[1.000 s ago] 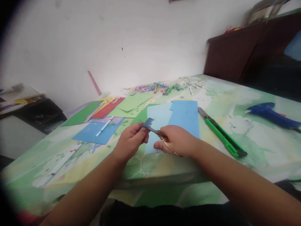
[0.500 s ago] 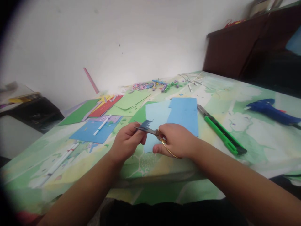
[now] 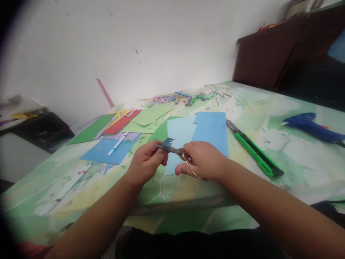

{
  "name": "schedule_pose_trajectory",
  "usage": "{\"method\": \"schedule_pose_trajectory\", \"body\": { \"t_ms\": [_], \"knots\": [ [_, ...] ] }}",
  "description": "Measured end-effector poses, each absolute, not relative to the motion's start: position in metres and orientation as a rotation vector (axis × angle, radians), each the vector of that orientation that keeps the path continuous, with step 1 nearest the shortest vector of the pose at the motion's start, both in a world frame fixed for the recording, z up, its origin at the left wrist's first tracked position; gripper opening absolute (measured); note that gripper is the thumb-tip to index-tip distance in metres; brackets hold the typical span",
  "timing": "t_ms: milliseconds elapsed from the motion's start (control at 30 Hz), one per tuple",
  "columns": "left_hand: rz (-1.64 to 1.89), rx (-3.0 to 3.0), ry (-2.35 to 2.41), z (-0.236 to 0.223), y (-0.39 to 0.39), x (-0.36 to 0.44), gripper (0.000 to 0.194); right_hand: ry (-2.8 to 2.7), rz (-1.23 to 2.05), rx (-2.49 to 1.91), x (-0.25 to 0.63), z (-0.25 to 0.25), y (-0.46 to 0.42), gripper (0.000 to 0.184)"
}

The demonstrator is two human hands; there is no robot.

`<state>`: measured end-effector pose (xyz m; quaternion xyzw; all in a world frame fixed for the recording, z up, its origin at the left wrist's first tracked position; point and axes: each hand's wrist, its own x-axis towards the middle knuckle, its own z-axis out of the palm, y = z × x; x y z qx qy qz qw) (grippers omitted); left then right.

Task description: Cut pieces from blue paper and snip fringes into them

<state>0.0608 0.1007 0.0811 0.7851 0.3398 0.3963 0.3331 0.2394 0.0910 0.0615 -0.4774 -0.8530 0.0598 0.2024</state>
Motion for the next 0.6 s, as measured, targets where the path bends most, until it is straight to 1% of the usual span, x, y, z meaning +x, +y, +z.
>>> {"method": "schedule_pose_trajectory", "body": {
  "t_ms": [267, 600],
  "knots": [
    [1.002, 2.043, 0.894, 0.0805, 0.1028, 0.0602, 0.026, -2.389, 0.110, -1.395, 0.2399, 0.0621, 0.0933, 0.050],
    [0.985, 1.938, 0.956, 0.0816, 0.1021, 0.0611, 0.021, -2.371, 0.140, -1.461, 0.2410, 0.0638, 0.0963, 0.048]
  ]
}}
